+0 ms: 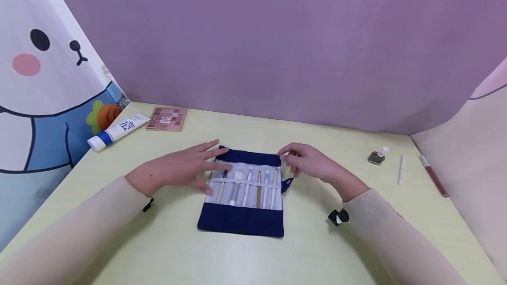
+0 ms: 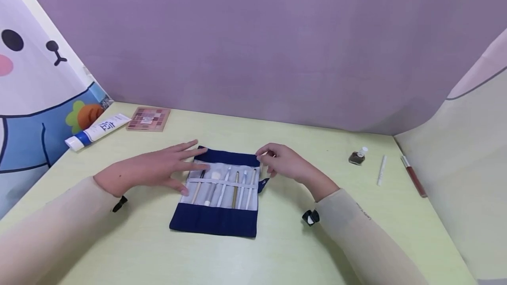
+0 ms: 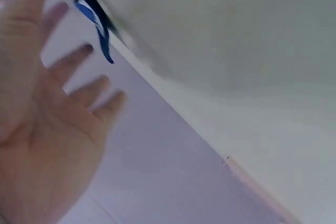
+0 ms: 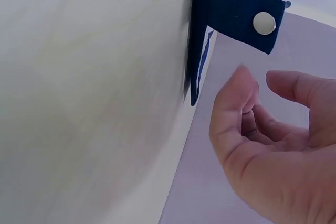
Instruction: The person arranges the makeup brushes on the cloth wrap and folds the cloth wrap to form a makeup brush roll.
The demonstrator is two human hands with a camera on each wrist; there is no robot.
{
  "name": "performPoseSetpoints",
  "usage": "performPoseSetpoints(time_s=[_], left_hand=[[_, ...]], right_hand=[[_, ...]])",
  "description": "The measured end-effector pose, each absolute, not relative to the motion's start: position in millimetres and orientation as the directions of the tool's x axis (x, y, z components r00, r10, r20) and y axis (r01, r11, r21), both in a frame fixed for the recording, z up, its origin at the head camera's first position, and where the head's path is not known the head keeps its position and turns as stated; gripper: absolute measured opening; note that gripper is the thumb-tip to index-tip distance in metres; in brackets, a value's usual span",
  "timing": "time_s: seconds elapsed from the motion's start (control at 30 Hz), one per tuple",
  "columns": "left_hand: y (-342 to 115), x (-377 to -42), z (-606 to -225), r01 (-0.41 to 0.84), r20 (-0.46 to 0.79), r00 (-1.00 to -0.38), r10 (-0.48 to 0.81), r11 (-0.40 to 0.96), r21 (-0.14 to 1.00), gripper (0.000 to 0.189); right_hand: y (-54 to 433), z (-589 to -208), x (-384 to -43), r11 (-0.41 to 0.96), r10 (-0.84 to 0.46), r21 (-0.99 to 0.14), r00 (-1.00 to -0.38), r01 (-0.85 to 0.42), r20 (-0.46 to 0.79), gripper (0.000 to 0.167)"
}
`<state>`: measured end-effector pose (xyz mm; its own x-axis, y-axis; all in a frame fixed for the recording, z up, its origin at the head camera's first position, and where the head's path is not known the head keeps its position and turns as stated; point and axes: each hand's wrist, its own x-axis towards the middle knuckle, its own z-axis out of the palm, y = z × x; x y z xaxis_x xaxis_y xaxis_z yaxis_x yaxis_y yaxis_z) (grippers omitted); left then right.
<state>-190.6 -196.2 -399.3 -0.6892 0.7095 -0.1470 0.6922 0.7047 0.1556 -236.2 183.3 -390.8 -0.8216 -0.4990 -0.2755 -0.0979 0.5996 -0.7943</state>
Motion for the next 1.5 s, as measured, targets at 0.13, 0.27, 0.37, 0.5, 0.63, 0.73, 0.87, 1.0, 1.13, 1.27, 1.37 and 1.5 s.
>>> performPoseSetpoints(time_s=[0.13, 0.27, 0.37, 0.5, 0.63, 0.73, 0.87, 1.0, 1.13, 1.27, 1.37, 1.5], left_hand=[[-188.2, -202.5, -391.0, 0.762, -0.231, -0.589, 0.774, 0.628, 0.160, 0.092], [-174.3, -206.8, -380.7, 0.788, -0.321, -0.537, 0.780, 0.600, 0.140, 0.104], [-166.7, -208.2, -375.6, 0.783, -0.382, -0.537, 0.752, 0.613, 0.105, 0.109], [-163.6, -210.6, -372.8, 0.759, -0.430, -0.551, 0.715, 0.644, 0.099, 0.107], [-161.9, -213.7, -372.4, 0.735, -0.453, -0.555, 0.697, 0.667, 0.126, 0.105], [-159.7, -214.6, -372.4, 0.721, -0.464, -0.562, 0.685, 0.681, 0.132, 0.106], [-156.9, -212.1, -373.1, 0.682, -0.476, -0.587, 0.655, 0.717, 0.146, 0.106], [-154.8, -208.1, -376.1, 0.624, -0.471, -0.632, 0.615, 0.765, 0.160, 0.105], [-156.5, -205.5, -381.1, 0.588, -0.451, -0.676, 0.583, 0.795, 0.148, 0.106], [-161.1, -202.5, -385.0, 0.576, -0.424, -0.704, 0.569, 0.808, 0.127, 0.106], [-163.5, -198.4, -385.5, 0.559, -0.405, -0.722, 0.561, 0.818, 0.135, 0.105], [-165.4, -192.8, -385.3, 0.518, -0.382, -0.748, 0.543, 0.837, 0.174, 0.104]], right_hand=[[185.1, -390.7, -232.9, 0.565, -0.510, -0.822, -0.815, -0.076, -0.276, 0.038], [186.5, -393.3, -229.8, 0.539, -0.526, -0.840, -0.805, -0.068, -0.273, 0.041], [187.1, -395.2, -228.4, 0.518, -0.538, -0.853, -0.799, -0.063, -0.268, 0.041], [188.6, -395.3, -227.2, 0.505, -0.543, -0.861, -0.799, -0.062, -0.261, 0.041], [191.1, -393.1, -227.1, 0.506, -0.537, -0.860, -0.805, -0.070, -0.251, 0.041], [192.3, -388.8, -226.7, 0.507, -0.538, -0.857, -0.812, -0.096, -0.227, 0.042], [192.5, -379.4, -224.7, 0.501, -0.523, -0.856, -0.832, -0.124, -0.186, 0.041], [192.1, -369.4, -220.7, 0.512, -0.500, -0.844, -0.854, -0.158, -0.143, 0.037], [187.5, -363.5, -211.2, 0.552, -0.493, -0.809, -0.862, -0.204, -0.119, 0.036], [173.8, -363.4, -194.3, 0.583, -0.537, -0.769, -0.835, -0.261, -0.124, 0.039], [157.0, -365.0, -176.0, 0.642, -0.567, -0.680, -0.816, -0.353, -0.111, 0.042], [131.5, -368.7, -149.4, 0.715, -0.619, -0.458, -0.783, -0.527, -0.065, 0.048]])
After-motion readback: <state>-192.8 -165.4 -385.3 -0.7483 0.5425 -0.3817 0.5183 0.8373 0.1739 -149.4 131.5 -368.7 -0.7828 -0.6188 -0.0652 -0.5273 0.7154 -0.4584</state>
